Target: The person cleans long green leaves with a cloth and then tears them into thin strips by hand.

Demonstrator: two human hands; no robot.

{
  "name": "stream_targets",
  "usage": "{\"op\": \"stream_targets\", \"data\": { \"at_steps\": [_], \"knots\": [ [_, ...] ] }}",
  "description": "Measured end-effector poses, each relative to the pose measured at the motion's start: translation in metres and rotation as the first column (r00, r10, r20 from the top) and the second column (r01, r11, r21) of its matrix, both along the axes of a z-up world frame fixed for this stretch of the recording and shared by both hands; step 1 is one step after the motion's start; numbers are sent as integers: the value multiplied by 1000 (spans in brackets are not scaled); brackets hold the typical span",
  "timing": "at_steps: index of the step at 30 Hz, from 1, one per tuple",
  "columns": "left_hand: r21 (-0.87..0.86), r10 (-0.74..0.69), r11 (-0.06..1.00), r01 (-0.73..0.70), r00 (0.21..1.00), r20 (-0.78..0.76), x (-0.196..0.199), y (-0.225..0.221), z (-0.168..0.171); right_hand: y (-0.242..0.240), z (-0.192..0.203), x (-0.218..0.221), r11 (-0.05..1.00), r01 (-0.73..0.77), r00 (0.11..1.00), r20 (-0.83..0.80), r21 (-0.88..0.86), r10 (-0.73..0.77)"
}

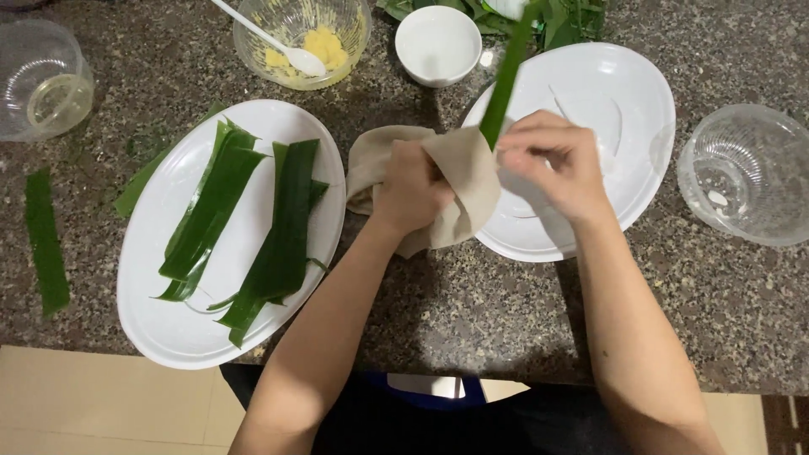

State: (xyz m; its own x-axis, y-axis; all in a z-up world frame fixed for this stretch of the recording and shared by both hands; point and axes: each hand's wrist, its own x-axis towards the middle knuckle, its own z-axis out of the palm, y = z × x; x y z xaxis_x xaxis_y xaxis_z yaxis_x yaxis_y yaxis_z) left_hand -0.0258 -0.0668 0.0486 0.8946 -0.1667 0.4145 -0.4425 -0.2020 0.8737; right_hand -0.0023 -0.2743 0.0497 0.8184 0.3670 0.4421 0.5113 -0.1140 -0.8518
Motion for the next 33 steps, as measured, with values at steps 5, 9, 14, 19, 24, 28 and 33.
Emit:
{"op": "stream_targets", "data": {
  "at_steps": [5, 9, 14, 19, 24, 28, 33],
  "knots": [
    [53, -68, 996, 68, 998, 4, -9, -8, 10, 1, 8, -6, 981, 72, 997, -6, 181, -72],
    [38, -47, 998, 45, 999, 29, -4, -9, 0, -12, -5, 6, 930, 180, 969, 103, 320, -224],
    [135, -66, 988, 76, 995, -74, 1, -4, -10, -21, 22, 5, 749, 404, 904, -103, 525, -416],
    [308, 38, 951, 13, 986, -161, 9, 1, -10, -27, 35, -2, 619, 527, 819, -153, 582, -553],
    [303, 208, 844, -442, 791, 575, 2, 31, 8, -3, 39, -9, 813, 309, 906, 107, 494, -410],
    [359, 384, 720, -593, 772, 506, -1, 36, 18, 2, 30, -13, 827, 282, 934, 60, 487, -353],
    [702, 293, 644, -303, 946, 139, 1, 36, 15, 4, 16, -17, 876, 169, 985, -88, 452, -145]
  ]
}}
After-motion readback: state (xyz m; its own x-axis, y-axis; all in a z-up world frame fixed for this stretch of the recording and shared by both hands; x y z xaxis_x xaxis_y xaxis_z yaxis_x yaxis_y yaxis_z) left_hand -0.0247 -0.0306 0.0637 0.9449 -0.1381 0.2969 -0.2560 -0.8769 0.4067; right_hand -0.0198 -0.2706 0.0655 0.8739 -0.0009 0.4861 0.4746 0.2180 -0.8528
